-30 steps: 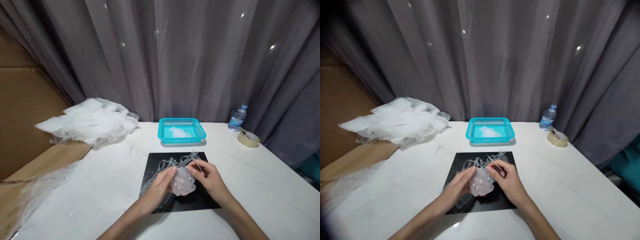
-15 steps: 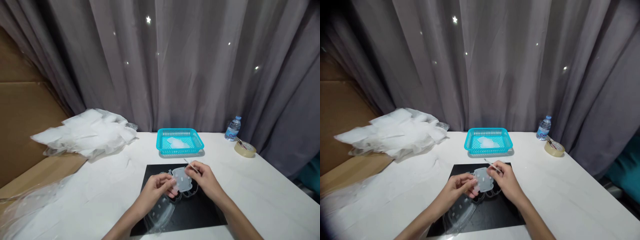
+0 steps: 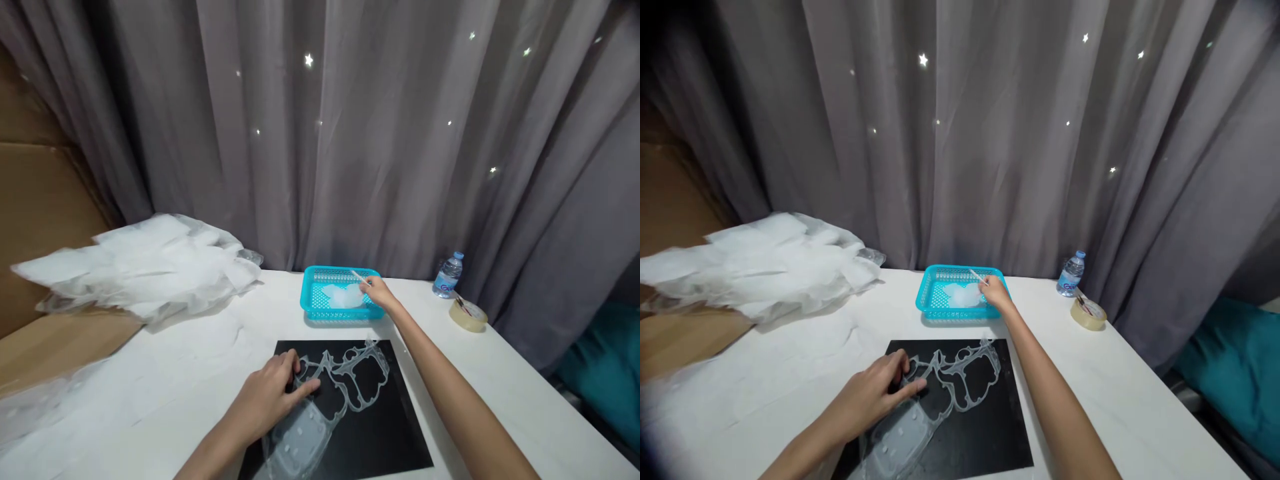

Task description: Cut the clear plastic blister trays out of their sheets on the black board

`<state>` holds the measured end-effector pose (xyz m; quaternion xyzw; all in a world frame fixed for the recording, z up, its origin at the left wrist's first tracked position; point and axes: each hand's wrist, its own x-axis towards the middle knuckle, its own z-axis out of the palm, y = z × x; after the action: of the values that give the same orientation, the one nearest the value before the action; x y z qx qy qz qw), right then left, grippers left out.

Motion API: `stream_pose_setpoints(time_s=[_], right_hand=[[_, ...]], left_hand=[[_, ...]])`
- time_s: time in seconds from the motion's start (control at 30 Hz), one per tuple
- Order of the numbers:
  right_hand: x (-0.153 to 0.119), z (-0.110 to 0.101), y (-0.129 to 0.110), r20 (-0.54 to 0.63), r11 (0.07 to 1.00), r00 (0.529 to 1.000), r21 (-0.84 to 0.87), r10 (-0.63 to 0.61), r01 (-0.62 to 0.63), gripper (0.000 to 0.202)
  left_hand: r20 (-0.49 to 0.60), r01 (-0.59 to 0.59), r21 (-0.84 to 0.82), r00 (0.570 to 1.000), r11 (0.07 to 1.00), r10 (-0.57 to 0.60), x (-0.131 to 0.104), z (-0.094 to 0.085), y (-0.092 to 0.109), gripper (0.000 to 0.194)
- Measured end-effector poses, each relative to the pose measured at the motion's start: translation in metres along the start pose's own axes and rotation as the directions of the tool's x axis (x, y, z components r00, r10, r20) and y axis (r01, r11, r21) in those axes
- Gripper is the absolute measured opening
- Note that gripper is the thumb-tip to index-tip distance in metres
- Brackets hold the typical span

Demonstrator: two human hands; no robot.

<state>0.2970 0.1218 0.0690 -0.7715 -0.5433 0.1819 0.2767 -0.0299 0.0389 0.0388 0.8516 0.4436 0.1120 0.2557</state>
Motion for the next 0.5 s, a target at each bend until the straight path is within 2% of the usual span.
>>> stream_pose_setpoints(time_s=[0.17,0.23,0.33,0.4,0.5], right_hand=[[0.017,-0.002,-0.004,0.027,0.985,0.997,-0.159,0.078,-0.073,0.036],[0.017,-0.002,-0.002,0.029,0.977,0.996,-0.198,0.09,-0.083,0.035],[0.015,-0.002,0.003,0.028,0.967,0.996,-0.24,0.09,-0.081,0.036],[0.013,-0.002,0.008,0.037,0.963,0.996,-0.258,0.085,-0.073,0.036],[0.009,-0.003,0.016,0.06,0.961,0.996,-0.271,0.069,-0.05,0.036]], left_hand=[[0.065,-0.017,0.054,0.998,0.998,0.013,-0.006,-0.012,0.005,0.055],[0.132,0.069,0.049,0.988,0.996,-0.075,-0.009,-0.021,0.005,0.06],[0.239,0.186,0.081,0.95,0.979,-0.201,-0.013,-0.036,0.004,0.064],[0.269,0.186,0.117,0.94,0.976,-0.211,-0.013,-0.042,0.003,0.063],[0.251,0.151,0.118,0.952,0.982,-0.176,-0.013,-0.043,0.001,0.06]])
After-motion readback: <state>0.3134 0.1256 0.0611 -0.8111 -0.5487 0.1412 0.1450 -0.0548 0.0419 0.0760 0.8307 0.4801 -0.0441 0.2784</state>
